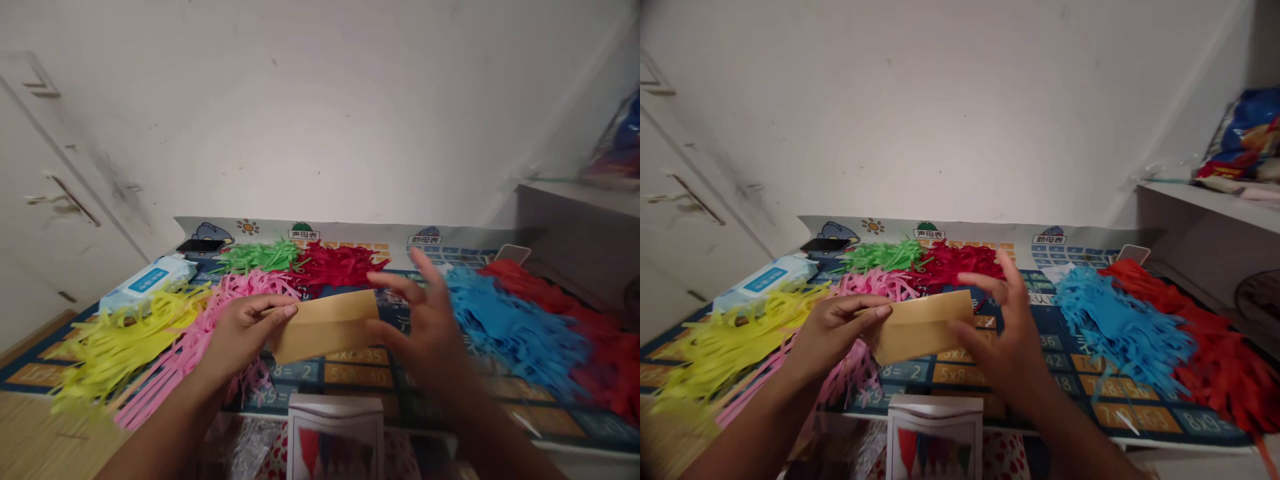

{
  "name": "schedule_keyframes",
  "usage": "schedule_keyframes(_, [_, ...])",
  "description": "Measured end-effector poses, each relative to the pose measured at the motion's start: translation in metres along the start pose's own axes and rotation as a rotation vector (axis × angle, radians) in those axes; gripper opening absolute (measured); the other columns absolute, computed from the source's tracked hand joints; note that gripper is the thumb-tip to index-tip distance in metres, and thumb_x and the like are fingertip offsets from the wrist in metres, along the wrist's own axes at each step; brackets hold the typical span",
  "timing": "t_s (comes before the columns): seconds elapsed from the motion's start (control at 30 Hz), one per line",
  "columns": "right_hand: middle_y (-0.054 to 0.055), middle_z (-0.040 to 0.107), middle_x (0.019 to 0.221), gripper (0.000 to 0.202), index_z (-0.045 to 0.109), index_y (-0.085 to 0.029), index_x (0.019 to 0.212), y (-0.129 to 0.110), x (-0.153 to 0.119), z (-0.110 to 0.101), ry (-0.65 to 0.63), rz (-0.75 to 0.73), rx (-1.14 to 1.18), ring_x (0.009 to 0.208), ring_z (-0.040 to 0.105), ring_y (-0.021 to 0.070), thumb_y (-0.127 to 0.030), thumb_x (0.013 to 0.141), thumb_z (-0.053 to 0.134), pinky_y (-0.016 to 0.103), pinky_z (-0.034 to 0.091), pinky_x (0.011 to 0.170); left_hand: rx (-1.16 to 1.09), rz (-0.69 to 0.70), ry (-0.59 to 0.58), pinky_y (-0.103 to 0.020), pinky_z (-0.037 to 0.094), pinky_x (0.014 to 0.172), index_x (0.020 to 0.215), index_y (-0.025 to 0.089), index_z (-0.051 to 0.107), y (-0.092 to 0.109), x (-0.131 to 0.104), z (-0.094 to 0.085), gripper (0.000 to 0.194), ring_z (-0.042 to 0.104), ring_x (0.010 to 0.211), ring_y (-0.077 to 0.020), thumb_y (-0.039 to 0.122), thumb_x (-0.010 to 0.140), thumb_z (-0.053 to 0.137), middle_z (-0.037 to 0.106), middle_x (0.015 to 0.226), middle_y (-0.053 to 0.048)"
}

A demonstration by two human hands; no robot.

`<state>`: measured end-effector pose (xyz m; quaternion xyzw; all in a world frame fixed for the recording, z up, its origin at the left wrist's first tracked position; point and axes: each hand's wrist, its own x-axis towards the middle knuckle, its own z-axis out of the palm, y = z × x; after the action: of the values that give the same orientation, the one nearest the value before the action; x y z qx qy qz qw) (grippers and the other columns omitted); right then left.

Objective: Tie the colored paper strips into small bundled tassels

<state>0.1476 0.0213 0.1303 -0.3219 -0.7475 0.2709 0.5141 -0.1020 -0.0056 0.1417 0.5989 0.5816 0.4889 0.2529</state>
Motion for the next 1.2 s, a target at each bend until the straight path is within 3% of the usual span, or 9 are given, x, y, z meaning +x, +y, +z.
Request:
schedule_keyframes(0.2, [-0.002,0.068,0.075,0.097,0.014,-0.025,0.152,0.016,0.023,0.007,-0.038,0.292,0.356,0.063,0.061,0.0156,-0.032,0.076,0.075,0.025,0.049,0.059,0.08,0.115,-0.026,-0.025,0.056,0.064,0.08,0.019,0.077,-0.001,0.002,0.004,0.025,0.07,0.07,-0.0192,0.04,0.079,0.064,0.077,0.078,-0.004])
schedule_keyframes(0.37, [-0.002,0.064,0.073,0.092,0.027,-0.021,0.147,0.076,0.047,-0.028,0.437,0.341,0.341,0.059,0.058,0.0149,-0.033,0.069,0.075,0.026,0.048,0.057,0.298,0.335,0.21,-0.037,0.049,0.095,0.121,0.02,0.062,-0.02,-0.011,0.006,0.037,0.064,0.104,-0.0217,0.038,0.089,0.056,0.069,0.115,-0.008])
schedule_keyframes(0.43, [0.003,0.066,0.08,0.098,0.021,-0.013,0.148,0.11,0.062,-0.054,0.616,0.401,0.192,0.066,0.061,0.0199,-0.034,0.067,0.073,0.034,0.051,0.062,0.355,0.486,0.072,-0.032,0.05,0.092,0.117,0.022,0.063,-0.032,-0.023,0.016,0.03,0.065,0.101,-0.019,0.034,0.089,0.057,0.071,0.111,-0.006])
schedule_keyframes(0.53, [0.017,0.065,0.107,0.112,0.015,-0.006,0.149,0.133,0.062,-0.077,0.668,0.469,-0.292,0.093,0.061,0.0316,-0.033,0.061,0.078,0.05,0.048,0.084,0.345,0.654,-0.368,-0.031,0.052,0.085,0.112,0.023,0.065,-0.052,-0.045,0.039,0.031,0.066,0.096,-0.0189,0.039,0.087,0.063,0.073,0.102,-0.005])
schedule_keyframes(0.67, [0.016,0.06,0.122,0.099,0.021,-0.018,0.15,0.097,-0.005,-0.045,0.429,0.267,-0.512,0.111,0.057,0.0329,-0.04,0.07,0.076,0.05,0.043,0.096,0.376,0.615,-0.509,-0.032,0.054,0.076,0.119,0.021,0.062,-0.078,-0.07,0.063,0.048,0.066,0.09,-0.0218,0.049,0.08,0.068,0.071,0.103,-0.009])
schedule_keyframes(0.77, [0.011,0.067,0.115,0.097,0.021,-0.025,0.15,0.065,-0.082,0.004,-0.2,0.131,-0.198,0.108,0.062,0.0286,-0.041,0.073,0.077,0.042,0.05,0.093,0.362,0.612,-0.452,-0.028,0.052,0.068,0.117,0.022,0.064,-0.091,-0.08,0.068,0.037,0.065,0.081,-0.0186,0.043,0.087,0.061,0.072,0.095,-0.007])
schedule_keyframes(0.8, [0.009,0.069,0.111,0.095,0.019,-0.027,0.151,0.059,-0.104,0.018,-0.265,0.125,-0.133,0.106,0.064,0.027,-0.039,0.075,0.075,0.041,0.051,0.091,0.354,0.623,-0.441,-0.027,0.051,0.065,0.116,0.022,0.065,-0.092,-0.081,0.067,0.035,0.065,0.077,-0.0174,0.042,0.088,0.059,0.072,0.092,-0.007])
schedule_keyframes(0.93, [0.001,0.074,0.092,0.077,0.014,-0.032,0.151,0.043,-0.145,0.035,-0.153,0.228,-0.031,0.083,0.071,0.019,-0.032,0.09,0.061,0.033,0.059,0.077,0.266,0.704,-0.412,-0.023,0.049,0.058,0.108,0.02,0.068,-0.076,-0.083,0.062,0.025,0.063,0.066,-0.014,0.035,0.09,0.058,0.072,0.084,-0.004])
schedule_keyframes(1.2, [0.003,0.075,0.094,0.046,0.048,-0.03,0.134,-0.004,-0.126,-0.043,-0.114,-0.051,-0.259,0.089,0.071,0.018,-0.025,0.09,0.061,0.034,0.057,0.085,0.138,0.774,-0.271,-0.02,0.053,0.063,0.106,0.018,0.066,-0.001,-0.098,0.084,0.022,0.067,0.072,-0.0133,0.016,0.085,0.064,0.073,0.087,-0.005])
